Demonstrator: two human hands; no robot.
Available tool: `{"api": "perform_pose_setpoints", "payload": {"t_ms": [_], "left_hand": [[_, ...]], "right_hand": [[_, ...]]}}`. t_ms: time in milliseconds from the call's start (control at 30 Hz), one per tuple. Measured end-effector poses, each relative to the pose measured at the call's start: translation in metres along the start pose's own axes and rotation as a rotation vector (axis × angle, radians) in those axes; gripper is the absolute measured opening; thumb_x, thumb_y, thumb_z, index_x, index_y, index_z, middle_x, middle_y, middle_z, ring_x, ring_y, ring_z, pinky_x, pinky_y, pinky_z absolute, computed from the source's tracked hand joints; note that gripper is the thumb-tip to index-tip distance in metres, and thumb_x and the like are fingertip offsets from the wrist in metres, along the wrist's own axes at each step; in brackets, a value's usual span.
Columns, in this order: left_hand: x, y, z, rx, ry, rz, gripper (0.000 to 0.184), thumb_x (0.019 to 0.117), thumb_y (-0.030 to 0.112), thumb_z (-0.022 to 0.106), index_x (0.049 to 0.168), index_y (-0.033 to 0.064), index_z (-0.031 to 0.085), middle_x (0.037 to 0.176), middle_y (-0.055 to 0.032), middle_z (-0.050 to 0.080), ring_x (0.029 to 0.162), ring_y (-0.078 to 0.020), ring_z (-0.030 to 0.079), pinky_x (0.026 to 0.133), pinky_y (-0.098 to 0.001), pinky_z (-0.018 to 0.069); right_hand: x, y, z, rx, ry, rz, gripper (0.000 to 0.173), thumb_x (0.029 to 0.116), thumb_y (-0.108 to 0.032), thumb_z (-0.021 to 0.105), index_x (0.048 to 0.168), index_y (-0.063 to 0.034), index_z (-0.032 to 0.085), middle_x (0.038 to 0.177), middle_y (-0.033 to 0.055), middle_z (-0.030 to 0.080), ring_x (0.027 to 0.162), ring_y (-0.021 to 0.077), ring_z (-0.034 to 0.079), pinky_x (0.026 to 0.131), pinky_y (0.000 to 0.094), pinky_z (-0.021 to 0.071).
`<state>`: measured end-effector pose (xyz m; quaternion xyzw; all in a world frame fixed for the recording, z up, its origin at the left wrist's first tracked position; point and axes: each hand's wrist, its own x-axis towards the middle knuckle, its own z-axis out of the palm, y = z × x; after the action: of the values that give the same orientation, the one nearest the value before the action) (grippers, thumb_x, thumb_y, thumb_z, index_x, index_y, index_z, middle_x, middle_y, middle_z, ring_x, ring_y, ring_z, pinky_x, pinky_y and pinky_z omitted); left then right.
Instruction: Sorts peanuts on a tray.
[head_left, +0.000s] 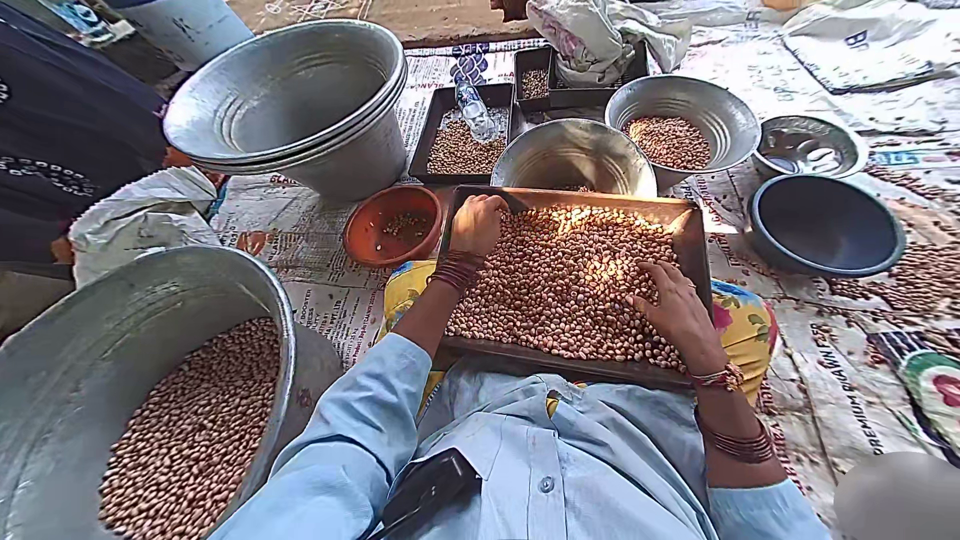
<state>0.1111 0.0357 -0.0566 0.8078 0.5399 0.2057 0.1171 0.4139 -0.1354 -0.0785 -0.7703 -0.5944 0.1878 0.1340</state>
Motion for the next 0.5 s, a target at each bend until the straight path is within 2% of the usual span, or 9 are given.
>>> {"api": "perform_pose_setpoints", "payload": {"t_ms": [67, 167, 233, 333, 400, 467, 500], "left_hand": [[0.017, 0.002, 0.016, 0.059, -0.022, -0.007, 0.026, 0.1011, 0.005, 0.053, 0.117, 0.0034, 0.074, 0.114, -0.0211, 0.073, 0.118, -0.0410, 0.065, 0.103, -0.0568, 0.0483], [0.027, 0.001, 0.040, 0.140, -0.007, -0.003, 0.022, 0.0996, 0.006, 0.055, 0.109, -0.0007, 0.074, 0.108, -0.0223, 0.073, 0.115, -0.0408, 0.066, 0.100, -0.0553, 0.0496], [0.024, -0.001, 0.044, 0.154, -0.012, -0.027, 0.021, 0.0996, 0.005, 0.056, 0.108, -0.0027, 0.073, 0.109, -0.0237, 0.072, 0.116, -0.0416, 0.065, 0.100, -0.0553, 0.0493], [0.014, -0.003, 0.040, 0.102, 0.012, -0.051, 0.020, 0.0976, 0.006, 0.059, 0.110, -0.0037, 0.072, 0.115, -0.0272, 0.070, 0.119, -0.0467, 0.063, 0.100, -0.0643, 0.0490], [0.011, -0.023, 0.049, 0.082, 0.061, 0.067, 0.020, 0.0991, 0.011, 0.062, 0.109, -0.0037, 0.071, 0.112, -0.0303, 0.068, 0.112, -0.0519, 0.064, 0.095, -0.0709, 0.0482], [0.022, -0.026, 0.054, 0.098, 0.077, 0.241, 0.026, 0.0998, 0.013, 0.056, 0.106, -0.0074, 0.072, 0.105, -0.0346, 0.069, 0.104, -0.0551, 0.066, 0.091, -0.0715, 0.0486], [0.019, 0.002, 0.036, 0.168, -0.044, 0.208, 0.032, 0.1008, 0.013, 0.050, 0.112, -0.0097, 0.070, 0.113, -0.0359, 0.068, 0.113, -0.0530, 0.064, 0.099, -0.0665, 0.0471]], "right_hand": [[-0.002, -0.001, 0.000, -0.033, 0.001, 0.000, 0.059, 0.0948, -0.022, 0.073, 0.149, -0.0099, 0.052, 0.156, 0.0234, 0.043, 0.139, 0.0442, 0.048, 0.109, 0.0603, 0.0424], [-0.003, 0.003, 0.003, -0.048, 0.016, -0.014, 0.059, 0.0952, -0.020, 0.073, 0.149, -0.0093, 0.051, 0.157, 0.0229, 0.043, 0.141, 0.0436, 0.046, 0.110, 0.0604, 0.0410], [-0.002, 0.004, 0.012, -0.051, 0.057, -0.036, 0.057, 0.0954, -0.020, 0.073, 0.147, -0.0072, 0.052, 0.156, 0.0248, 0.043, 0.140, 0.0460, 0.047, 0.108, 0.0621, 0.0426], [-0.004, -0.001, 0.026, -0.057, 0.122, -0.047, 0.057, 0.0963, -0.023, 0.069, 0.147, -0.0036, 0.053, 0.155, 0.0272, 0.043, 0.138, 0.0471, 0.048, 0.104, 0.0609, 0.0472], [-0.010, -0.006, 0.033, -0.055, 0.116, -0.036, 0.056, 0.0996, -0.022, 0.061, 0.151, -0.0033, 0.049, 0.157, 0.0294, 0.040, 0.143, 0.0468, 0.042, 0.109, 0.0597, 0.0437], [-0.010, -0.010, 0.033, -0.045, 0.085, -0.005, 0.057, 0.1002, -0.018, 0.058, 0.154, -0.0056, 0.044, 0.159, 0.0297, 0.037, 0.144, 0.0476, 0.041, 0.109, 0.0602, 0.0435], [-0.010, -0.011, 0.031, -0.034, 0.074, 0.002, 0.059, 0.0997, -0.016, 0.059, 0.155, -0.0067, 0.043, 0.160, 0.0283, 0.036, 0.144, 0.0475, 0.040, 0.110, 0.0599, 0.0430]]}}
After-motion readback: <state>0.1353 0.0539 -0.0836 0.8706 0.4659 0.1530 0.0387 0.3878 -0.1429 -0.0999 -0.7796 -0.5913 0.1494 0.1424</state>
